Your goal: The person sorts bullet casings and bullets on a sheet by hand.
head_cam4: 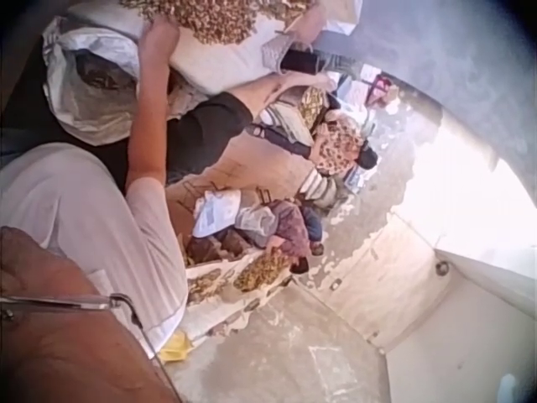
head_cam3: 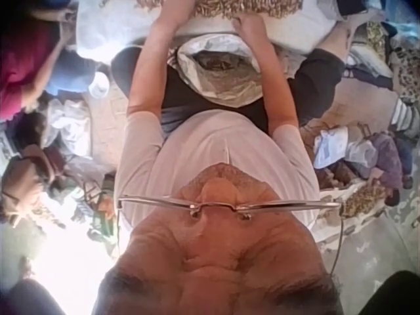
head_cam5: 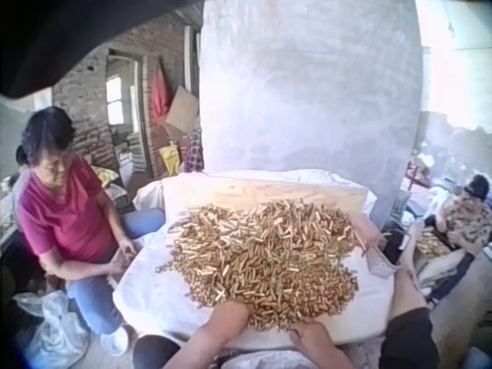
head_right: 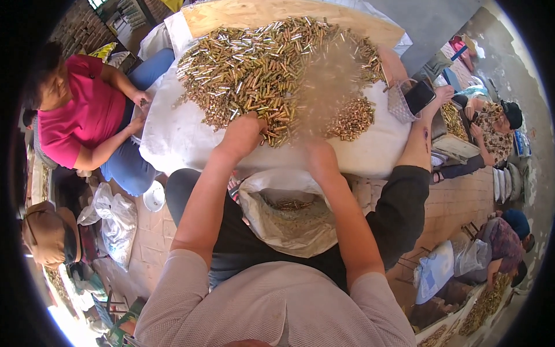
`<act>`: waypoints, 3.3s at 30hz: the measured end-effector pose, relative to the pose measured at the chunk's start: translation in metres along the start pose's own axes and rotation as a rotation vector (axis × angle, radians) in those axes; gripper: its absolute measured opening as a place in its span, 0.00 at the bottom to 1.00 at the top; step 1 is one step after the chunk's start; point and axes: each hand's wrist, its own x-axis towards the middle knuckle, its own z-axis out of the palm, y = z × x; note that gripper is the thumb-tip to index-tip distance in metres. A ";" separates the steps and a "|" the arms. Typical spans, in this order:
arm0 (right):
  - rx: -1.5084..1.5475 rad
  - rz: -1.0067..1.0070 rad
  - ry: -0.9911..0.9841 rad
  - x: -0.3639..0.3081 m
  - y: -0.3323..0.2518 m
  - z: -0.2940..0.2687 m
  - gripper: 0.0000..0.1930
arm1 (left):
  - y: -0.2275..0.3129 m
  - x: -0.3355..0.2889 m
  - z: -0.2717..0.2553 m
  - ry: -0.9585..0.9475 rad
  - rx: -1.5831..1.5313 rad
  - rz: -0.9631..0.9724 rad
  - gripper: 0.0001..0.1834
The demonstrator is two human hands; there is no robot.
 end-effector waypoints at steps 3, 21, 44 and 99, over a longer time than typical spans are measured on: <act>0.030 -0.046 0.015 0.002 -0.007 -0.001 0.04 | 0.000 0.001 0.001 -0.001 0.016 0.002 0.08; 1.158 0.483 -0.059 -0.001 -0.010 -0.023 0.06 | 0.013 0.007 -0.005 -0.144 -0.875 0.136 0.09; 1.052 0.392 -0.046 -0.005 -0.009 -0.033 0.04 | 0.043 0.006 -0.006 -0.172 -0.958 0.122 0.07; -0.035 0.006 -0.130 0.000 -0.003 0.008 0.06 | 0.034 0.009 0.020 0.083 -0.455 0.080 0.10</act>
